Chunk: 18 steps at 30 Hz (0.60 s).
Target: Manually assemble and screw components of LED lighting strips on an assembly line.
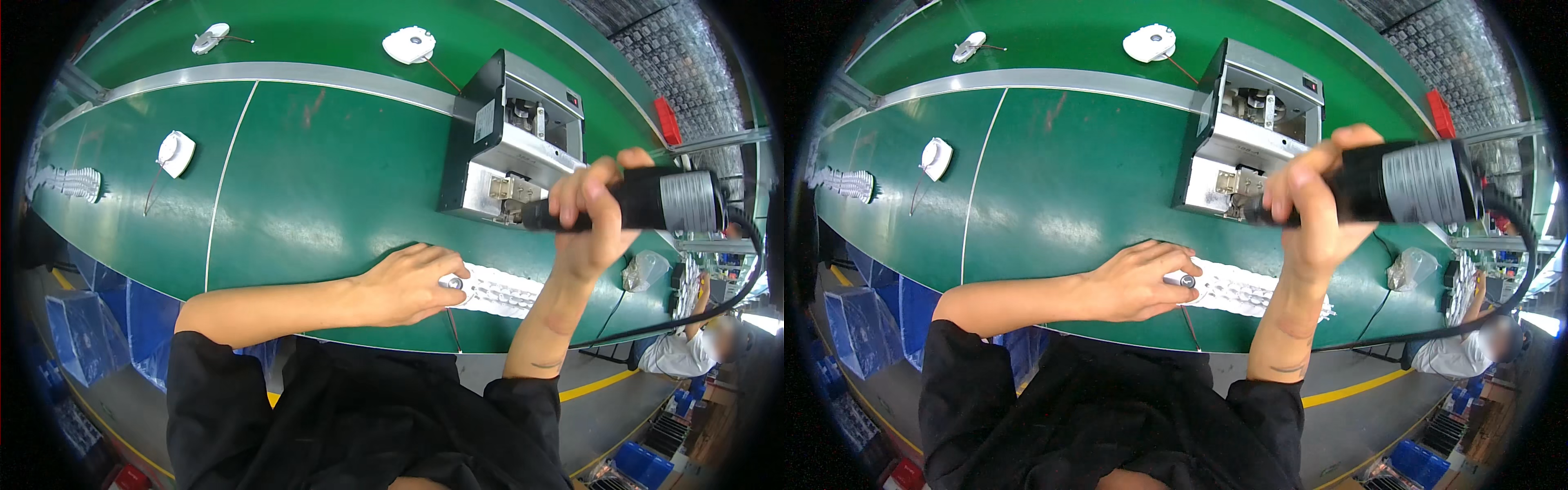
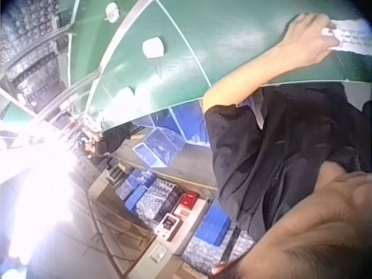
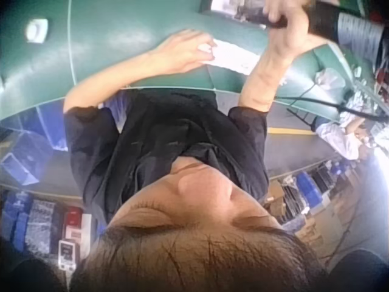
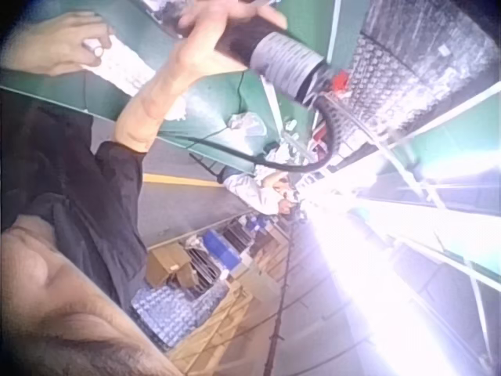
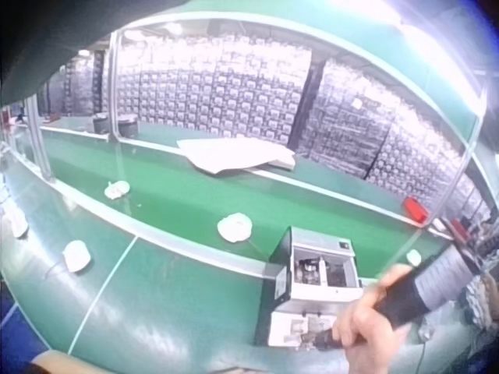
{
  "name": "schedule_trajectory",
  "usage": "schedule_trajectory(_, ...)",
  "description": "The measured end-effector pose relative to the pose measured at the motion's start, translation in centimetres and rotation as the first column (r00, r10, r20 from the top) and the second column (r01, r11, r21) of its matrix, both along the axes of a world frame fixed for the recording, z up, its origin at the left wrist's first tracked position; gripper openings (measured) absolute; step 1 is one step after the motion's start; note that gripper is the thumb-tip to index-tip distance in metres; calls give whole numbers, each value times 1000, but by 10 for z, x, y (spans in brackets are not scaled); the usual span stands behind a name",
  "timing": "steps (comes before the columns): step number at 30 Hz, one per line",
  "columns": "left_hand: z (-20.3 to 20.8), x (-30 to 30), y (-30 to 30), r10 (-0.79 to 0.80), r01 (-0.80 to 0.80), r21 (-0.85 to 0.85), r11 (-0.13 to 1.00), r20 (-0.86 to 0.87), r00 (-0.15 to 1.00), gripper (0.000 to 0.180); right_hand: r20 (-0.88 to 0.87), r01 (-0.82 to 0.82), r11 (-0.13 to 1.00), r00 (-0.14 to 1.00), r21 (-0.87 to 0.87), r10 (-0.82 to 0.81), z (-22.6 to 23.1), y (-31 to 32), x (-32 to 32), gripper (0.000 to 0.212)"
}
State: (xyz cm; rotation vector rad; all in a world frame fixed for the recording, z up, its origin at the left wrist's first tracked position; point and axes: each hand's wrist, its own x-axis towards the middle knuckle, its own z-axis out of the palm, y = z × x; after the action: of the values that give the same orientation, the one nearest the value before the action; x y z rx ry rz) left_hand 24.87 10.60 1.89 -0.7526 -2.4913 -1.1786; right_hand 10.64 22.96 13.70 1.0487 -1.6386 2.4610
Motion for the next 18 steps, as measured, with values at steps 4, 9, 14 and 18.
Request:
schedule_trajectory(4, -1, 1, 0, 9, -9, -20, 1000, -9, 1000, 22, 57, -94, 994, 994, -60, 97, -14, 19, 39, 45)
schedule_trajectory(9, 1, -1, 0, 16, -16, -32, 999, -11, 1000, 18, 112, -107, 993, 987, -47, 111, -18, 38, 75, 43)
schedule_trajectory(14, 0, 0, 1, 30, -30, -23, 999, -21, 999, 16, 163, -100, 994, 981, -31, 104, -26, 37, 81, 42)
schedule_trajectory(18, 1, 0, 3, 38, -38, -9, 999, -26, 999, 15, 120, -125, 992, 985, 27, 121, -33, 40, 84, 42)
